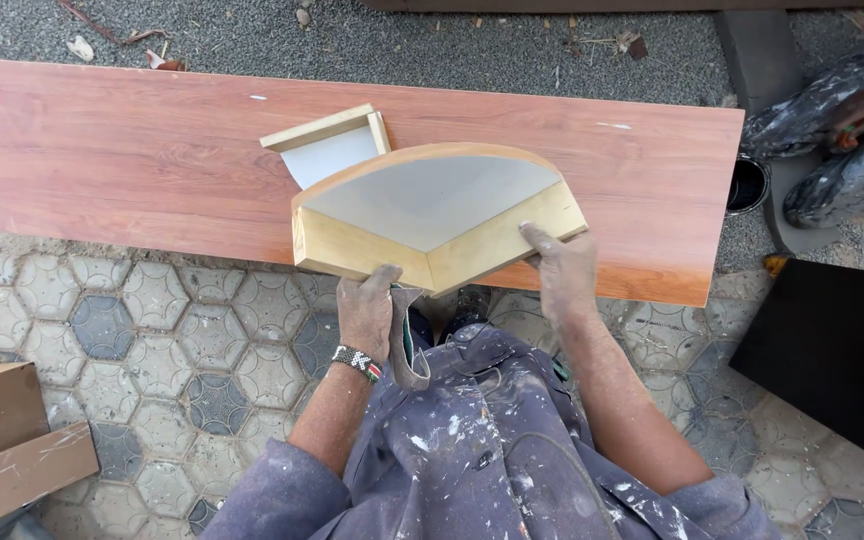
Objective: The person holds a small, curved wooden frame and smooths its edges and surfaces using a sanding block. They rotate the frame to sand different sides and then place it on a wooden plank next to another similar frame.
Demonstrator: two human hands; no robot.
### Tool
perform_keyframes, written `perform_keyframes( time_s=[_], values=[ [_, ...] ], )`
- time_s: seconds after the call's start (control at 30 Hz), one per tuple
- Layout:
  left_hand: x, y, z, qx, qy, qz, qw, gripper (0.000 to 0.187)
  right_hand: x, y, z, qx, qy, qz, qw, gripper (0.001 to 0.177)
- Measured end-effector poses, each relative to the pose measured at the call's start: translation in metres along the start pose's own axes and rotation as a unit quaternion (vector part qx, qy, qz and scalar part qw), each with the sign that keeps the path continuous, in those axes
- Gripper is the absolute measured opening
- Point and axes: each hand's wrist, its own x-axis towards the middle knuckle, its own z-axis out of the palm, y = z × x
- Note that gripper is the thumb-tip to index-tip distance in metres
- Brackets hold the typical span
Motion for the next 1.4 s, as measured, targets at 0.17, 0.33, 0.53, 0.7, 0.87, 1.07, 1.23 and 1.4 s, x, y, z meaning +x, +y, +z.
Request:
perform_keyframes(
  time_s=[0.17, 0.33, 0.53, 0.7, 0.87, 1.07, 1.23, 1.4],
  values=[
    [0.022, -0.037, -0.006, 0.007, 0.006, 0.035, 0.999, 0.038, -0.030, -0.045, 0.014, -0.086, 0.029, -0.097, 0.991, 0.081],
    [0.023, -0.052, -0.010, 0.035, 0.040, 0.059, 0.997, 0.030, -0.034, -0.081, 0.019, -0.355, 0.030, -0.162, 0.920, 0.093],
    [0.002, -0.027, -0.006, 0.082, 0.033, 0.069, 0.994, 0.026, -0.015, -0.057, 0.011, -0.518, -0.037, -0.130, 0.845, 0.077],
    [-0.021, 0.004, -0.001, 0.169, 0.044, 0.075, 0.982, 0.036, -0.027, -0.070, 0.022, -0.477, -0.039, -0.141, 0.866, 0.075],
    [-0.058, 0.057, 0.001, 0.210, 0.036, 0.090, 0.973, 0.036, -0.051, -0.082, 0.044, -0.466, -0.066, -0.181, 0.863, 0.068],
    [-0.055, 0.068, -0.004, 0.264, 0.010, 0.113, 0.958, 0.037, -0.078, -0.087, 0.076, -0.446, -0.101, -0.288, 0.842, 0.065],
    [-0.084, 0.110, 0.003, 0.335, -0.013, 0.118, 0.935, 0.063, -0.074, -0.070, 0.097, -0.460, -0.121, -0.428, 0.768, 0.062],
    [-0.040, 0.062, -0.014, 0.320, 0.008, 0.079, 0.944, 0.040, -0.079, -0.088, 0.104, -0.408, -0.148, -0.484, 0.760, 0.066]
  ],
)
